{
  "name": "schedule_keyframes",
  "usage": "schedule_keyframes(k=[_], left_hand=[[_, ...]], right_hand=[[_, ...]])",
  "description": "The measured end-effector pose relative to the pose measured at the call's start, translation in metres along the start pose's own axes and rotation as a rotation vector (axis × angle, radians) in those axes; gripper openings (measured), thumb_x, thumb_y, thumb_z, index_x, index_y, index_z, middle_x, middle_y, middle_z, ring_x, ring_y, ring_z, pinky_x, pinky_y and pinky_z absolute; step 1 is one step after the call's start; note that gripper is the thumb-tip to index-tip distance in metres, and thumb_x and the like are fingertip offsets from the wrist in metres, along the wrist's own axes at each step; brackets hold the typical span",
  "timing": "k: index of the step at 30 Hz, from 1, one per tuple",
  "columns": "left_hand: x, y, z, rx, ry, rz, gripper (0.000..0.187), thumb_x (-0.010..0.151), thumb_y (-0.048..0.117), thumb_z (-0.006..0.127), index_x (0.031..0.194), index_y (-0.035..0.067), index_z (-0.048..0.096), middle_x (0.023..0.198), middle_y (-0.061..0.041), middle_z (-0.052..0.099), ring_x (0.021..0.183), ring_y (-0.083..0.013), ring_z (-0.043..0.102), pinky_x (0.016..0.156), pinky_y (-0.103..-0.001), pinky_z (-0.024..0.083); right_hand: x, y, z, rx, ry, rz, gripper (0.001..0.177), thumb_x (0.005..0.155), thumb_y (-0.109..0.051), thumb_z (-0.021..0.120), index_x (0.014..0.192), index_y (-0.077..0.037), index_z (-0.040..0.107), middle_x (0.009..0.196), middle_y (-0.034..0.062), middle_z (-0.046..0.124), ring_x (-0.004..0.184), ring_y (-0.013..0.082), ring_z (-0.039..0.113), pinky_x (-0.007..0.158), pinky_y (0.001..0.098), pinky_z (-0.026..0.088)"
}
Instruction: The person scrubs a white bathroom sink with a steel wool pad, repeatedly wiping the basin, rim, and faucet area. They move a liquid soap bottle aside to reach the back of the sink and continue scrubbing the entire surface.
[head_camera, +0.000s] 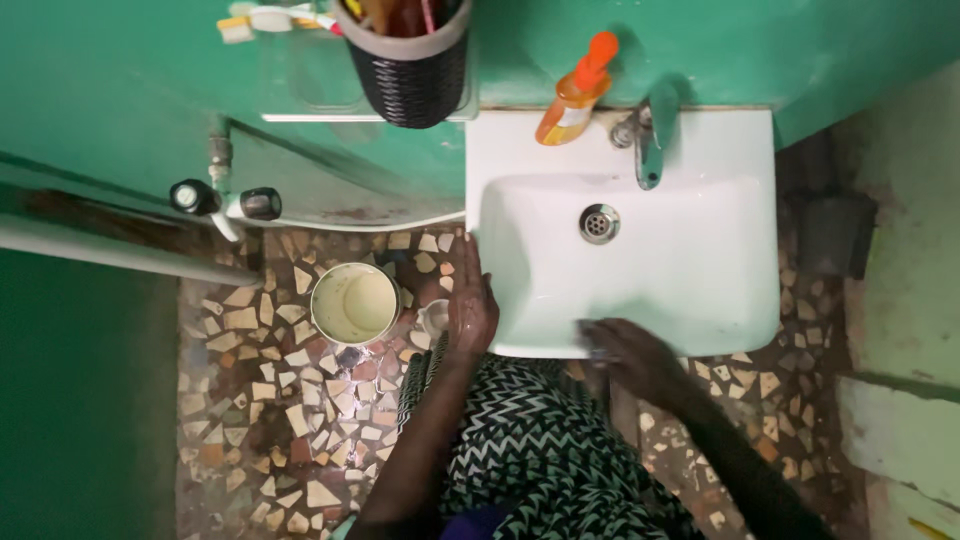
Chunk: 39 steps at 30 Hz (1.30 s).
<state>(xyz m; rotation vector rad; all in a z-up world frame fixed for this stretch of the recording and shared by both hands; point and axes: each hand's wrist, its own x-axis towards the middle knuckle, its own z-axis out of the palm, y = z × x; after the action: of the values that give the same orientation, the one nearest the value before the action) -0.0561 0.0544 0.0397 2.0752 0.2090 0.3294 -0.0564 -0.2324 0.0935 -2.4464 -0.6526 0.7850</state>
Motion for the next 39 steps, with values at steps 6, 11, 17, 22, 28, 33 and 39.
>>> schedule_keyframes(k=[6,11,17,22,28,33,39], left_hand=[[0.0,-0.02,0.014,-0.014,0.068,-0.026,0.064,0.104,0.002,0.05,0.164,0.008,0.028,0.168,-0.026,0.029,0.152,-0.0421,0.036,0.116,-0.045,0.048],[-0.003,-0.027,0.01,-0.092,0.042,0.009,0.064,0.102,-0.005,0.041,0.163,0.008,0.026,0.169,-0.027,0.025,0.154,-0.0435,0.031,0.115,-0.044,0.049],[0.003,-0.016,0.005,-0.073,-0.05,-0.149,0.063,0.101,0.001,0.045,0.161,0.01,0.027,0.168,-0.021,0.029,0.14,-0.0415,0.049,0.104,-0.045,0.054],[0.002,-0.021,0.01,-0.011,0.098,0.06,0.061,0.104,0.0,0.052,0.161,0.005,0.031,0.163,-0.026,0.037,0.145,-0.0468,0.046,0.108,-0.05,0.051],[-0.002,-0.034,0.016,-0.041,0.104,-0.011,0.056,0.111,0.025,0.041,0.162,0.003,0.033,0.164,-0.028,0.038,0.147,-0.0482,0.043,0.117,-0.055,0.042],[-0.008,-0.035,0.011,-0.261,0.096,-0.132,0.079,0.107,0.058,0.028,0.164,0.004,0.028,0.161,-0.027,0.042,0.139,-0.0464,0.053,0.113,-0.052,0.048],[-0.001,-0.015,0.004,-0.286,0.056,-0.196,0.091,0.099,0.06,0.034,0.163,-0.001,0.01,0.161,-0.031,0.029,0.132,-0.0493,0.052,0.102,-0.054,0.05]], right_hand=[[0.029,0.006,0.031,-0.115,0.151,-0.2,0.051,0.099,-0.029,0.062,0.149,-0.023,0.05,0.153,0.0089,0.056,0.141,0.0253,0.051,0.114,0.0427,0.047],[0.129,-0.022,0.084,-0.266,-0.017,-0.183,0.075,0.104,-0.038,0.052,0.161,-0.006,0.017,0.168,0.0249,0.002,0.152,0.0451,0.009,0.118,0.0624,0.019],[0.123,0.105,0.048,-0.45,0.242,0.064,0.071,0.101,-0.039,0.044,0.163,-0.013,0.019,0.172,0.0113,0.006,0.158,0.0357,0.005,0.117,0.0744,0.01],[0.098,0.179,0.015,-0.64,0.725,0.142,0.07,0.099,-0.034,0.05,0.152,0.009,0.038,0.162,0.0333,0.027,0.152,0.0522,0.016,0.117,0.0719,0.008],[0.178,0.079,0.128,-0.09,0.653,-0.288,0.058,0.104,-0.019,0.052,0.155,0.004,0.036,0.166,0.0269,0.03,0.158,0.0446,0.024,0.131,0.0606,0.014],[0.172,-0.042,0.129,0.16,0.516,-0.478,0.069,0.102,-0.015,0.06,0.162,-0.004,0.028,0.17,0.0227,0.024,0.16,0.0427,0.021,0.133,0.0528,0.021],[0.221,-0.084,0.047,-0.23,0.51,-0.537,0.068,0.091,-0.011,0.065,0.155,-0.01,0.042,0.163,0.021,0.032,0.154,0.0498,0.018,0.125,0.064,0.015]])
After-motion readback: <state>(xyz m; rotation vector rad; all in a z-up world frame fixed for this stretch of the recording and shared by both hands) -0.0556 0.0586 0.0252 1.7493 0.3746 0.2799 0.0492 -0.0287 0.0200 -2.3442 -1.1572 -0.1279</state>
